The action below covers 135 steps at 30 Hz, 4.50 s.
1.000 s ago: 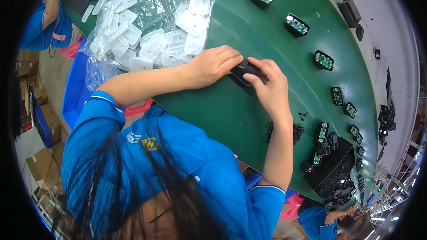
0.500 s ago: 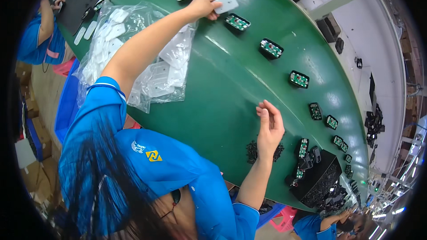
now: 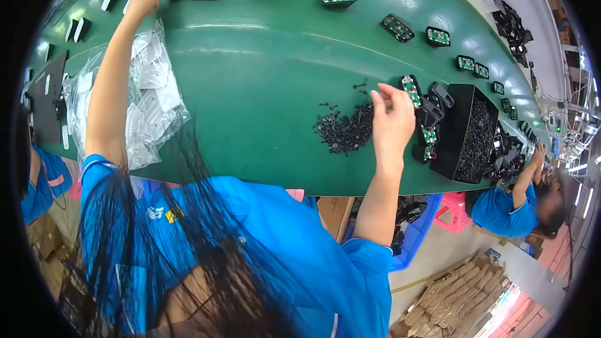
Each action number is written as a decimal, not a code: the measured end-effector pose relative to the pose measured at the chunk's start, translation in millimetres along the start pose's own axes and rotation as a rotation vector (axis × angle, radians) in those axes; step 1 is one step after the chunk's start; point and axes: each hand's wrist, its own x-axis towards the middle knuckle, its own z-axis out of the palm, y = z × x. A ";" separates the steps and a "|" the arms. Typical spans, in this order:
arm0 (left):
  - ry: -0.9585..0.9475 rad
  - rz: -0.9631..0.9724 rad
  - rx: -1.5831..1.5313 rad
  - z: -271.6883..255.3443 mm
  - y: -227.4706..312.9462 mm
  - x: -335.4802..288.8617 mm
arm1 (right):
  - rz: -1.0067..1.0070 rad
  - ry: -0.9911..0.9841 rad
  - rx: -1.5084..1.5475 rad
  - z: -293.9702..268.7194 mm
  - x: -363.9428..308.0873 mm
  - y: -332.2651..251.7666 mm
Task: The person assembles small electronic devices by hand at a green workbench. They pick up white plastic casings and black circuit boards, insert the boards into the casings, and secure them with small black screws. The completed units are placed in a row on the table.
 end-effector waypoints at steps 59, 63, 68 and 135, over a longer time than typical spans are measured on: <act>-0.109 0.740 -0.784 8.7 149.1 -382.9 | -0.013 -0.628 0.876 38.3 -73.8 -130.2; -0.251 0.541 -0.885 5.5 147.4 -387.8 | -0.210 -0.463 0.559 40.1 -72.9 -134.1; -0.510 0.179 -1.157 3.0 148.1 -391.3 | -0.471 -0.216 0.397 47.1 -72.0 -138.2; -0.671 0.173 -1.499 10.4 141.7 -387.2 | 0.257 -0.729 0.874 37.2 -53.9 -130.7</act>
